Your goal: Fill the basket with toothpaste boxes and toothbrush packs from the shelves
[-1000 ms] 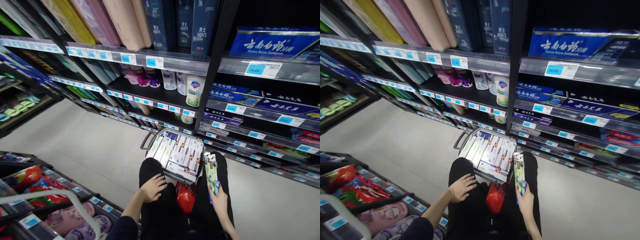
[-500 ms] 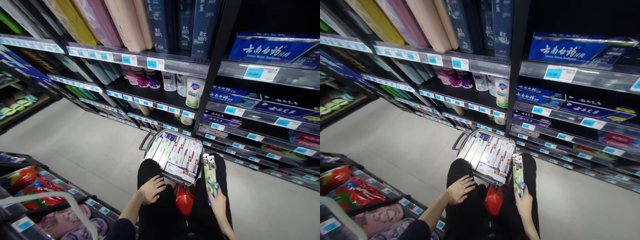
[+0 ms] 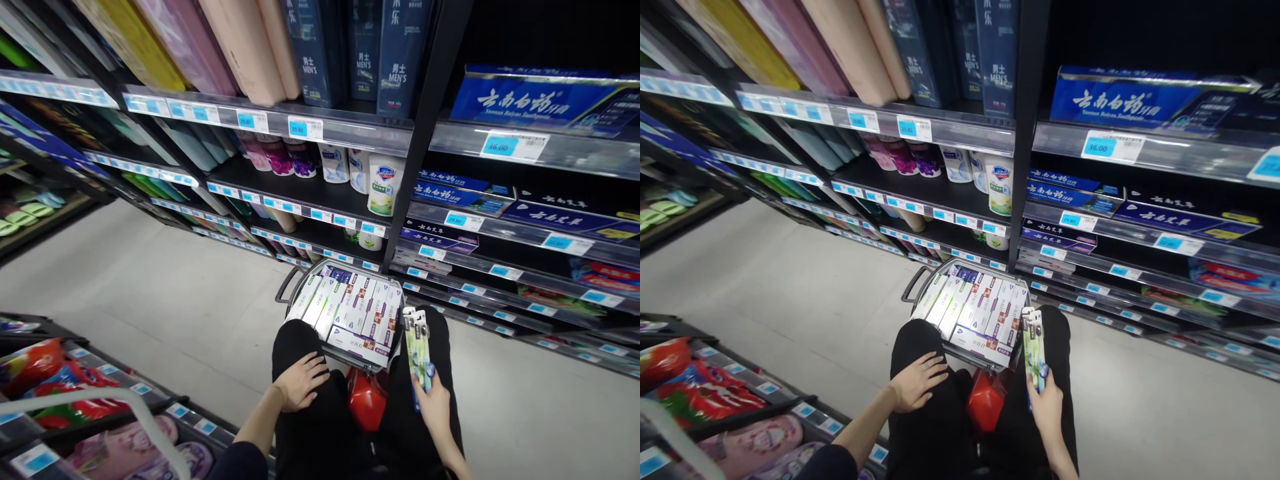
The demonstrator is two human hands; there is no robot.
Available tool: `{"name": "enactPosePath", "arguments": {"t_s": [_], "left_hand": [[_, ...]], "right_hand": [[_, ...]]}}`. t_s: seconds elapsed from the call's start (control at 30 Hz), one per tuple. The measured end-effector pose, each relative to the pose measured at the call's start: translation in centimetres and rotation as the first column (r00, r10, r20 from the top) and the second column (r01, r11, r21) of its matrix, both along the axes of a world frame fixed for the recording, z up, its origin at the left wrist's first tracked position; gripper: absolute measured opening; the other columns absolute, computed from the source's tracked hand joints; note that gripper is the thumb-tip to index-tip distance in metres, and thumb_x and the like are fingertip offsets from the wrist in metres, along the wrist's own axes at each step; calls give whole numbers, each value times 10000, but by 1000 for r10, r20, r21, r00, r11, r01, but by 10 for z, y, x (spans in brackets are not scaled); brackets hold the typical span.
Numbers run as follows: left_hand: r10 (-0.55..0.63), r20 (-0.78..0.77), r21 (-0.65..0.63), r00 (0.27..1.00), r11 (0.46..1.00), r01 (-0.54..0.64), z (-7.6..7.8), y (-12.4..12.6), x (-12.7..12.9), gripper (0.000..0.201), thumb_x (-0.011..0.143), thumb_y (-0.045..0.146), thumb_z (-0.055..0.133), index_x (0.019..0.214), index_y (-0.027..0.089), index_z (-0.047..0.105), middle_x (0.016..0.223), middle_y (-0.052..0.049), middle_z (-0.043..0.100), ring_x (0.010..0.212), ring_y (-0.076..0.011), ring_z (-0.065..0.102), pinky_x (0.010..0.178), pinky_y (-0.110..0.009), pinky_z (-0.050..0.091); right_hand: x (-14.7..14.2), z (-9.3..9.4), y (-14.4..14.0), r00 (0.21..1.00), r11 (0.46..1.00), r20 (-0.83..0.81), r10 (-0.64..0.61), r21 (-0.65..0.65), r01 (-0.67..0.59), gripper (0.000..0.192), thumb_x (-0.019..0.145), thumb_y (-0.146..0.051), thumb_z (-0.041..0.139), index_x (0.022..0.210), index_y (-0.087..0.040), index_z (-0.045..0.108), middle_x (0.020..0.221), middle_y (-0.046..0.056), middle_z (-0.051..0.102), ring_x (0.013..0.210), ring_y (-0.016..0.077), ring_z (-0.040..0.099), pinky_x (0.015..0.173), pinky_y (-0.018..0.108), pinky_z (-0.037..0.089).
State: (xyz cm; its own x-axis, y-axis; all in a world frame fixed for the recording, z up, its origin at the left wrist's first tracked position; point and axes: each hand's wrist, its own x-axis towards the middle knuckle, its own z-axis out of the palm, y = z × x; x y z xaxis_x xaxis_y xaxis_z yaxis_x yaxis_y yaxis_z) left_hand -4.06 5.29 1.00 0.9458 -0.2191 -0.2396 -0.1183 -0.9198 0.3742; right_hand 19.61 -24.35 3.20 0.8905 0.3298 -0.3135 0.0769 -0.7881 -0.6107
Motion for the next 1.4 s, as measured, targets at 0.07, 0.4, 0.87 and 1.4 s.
{"name": "enactPosePath", "arguments": {"t_s": [0.07, 0.4, 0.87, 1.4], "left_hand": [[8, 3, -4, 1000, 1000, -8, 2, -1, 1, 596, 695, 282, 543, 1281, 177, 514, 1288, -141, 565, 1228, -357, 453, 1066, -574, 229], [13, -26, 8, 1000, 1000, -13, 9, -2, 3, 619, 675, 253, 556, 1288, 182, 508, 1290, -132, 567, 1230, -352, 453, 1071, -569, 233], [18, -72, -2, 997, 1000, -18, 13, -2, 6, 665, 639, 224, 537, 1302, 189, 497, 1310, -129, 555, 1240, -356, 447, 1071, -580, 232], [813, -196, -57, 548, 548, -834, 36, -33, 74, 299, 821, 279, 373, 988, 203, 609, 952, -93, 677, 940, -277, 612, 888, -490, 403]], "right_hand": [[0, 0, 0, 1000, 1000, 6, -3, -2, 3, 820, 725, -742, 336, 1096, -60, 599, 822, 202, 710, 747, 332, 688, 637, 343, 500], [0, -2, 0, 1000, 999, -1, -23, 27, 23, 761, 726, -711, 397, 1085, -74, 609, 814, 189, 712, 744, 331, 687, 632, 343, 499], [8, -3, -1, 938, 911, -286, -194, 303, 281, 524, 607, -588, 668, 897, -152, 643, 701, 82, 691, 665, 257, 655, 578, 300, 475], [-5, 105, 45, 274, 193, -566, 778, 630, 753, 325, 789, -444, 618, 947, -160, 614, 465, -103, 316, 343, 31, 161, 346, 158, 231]]}}
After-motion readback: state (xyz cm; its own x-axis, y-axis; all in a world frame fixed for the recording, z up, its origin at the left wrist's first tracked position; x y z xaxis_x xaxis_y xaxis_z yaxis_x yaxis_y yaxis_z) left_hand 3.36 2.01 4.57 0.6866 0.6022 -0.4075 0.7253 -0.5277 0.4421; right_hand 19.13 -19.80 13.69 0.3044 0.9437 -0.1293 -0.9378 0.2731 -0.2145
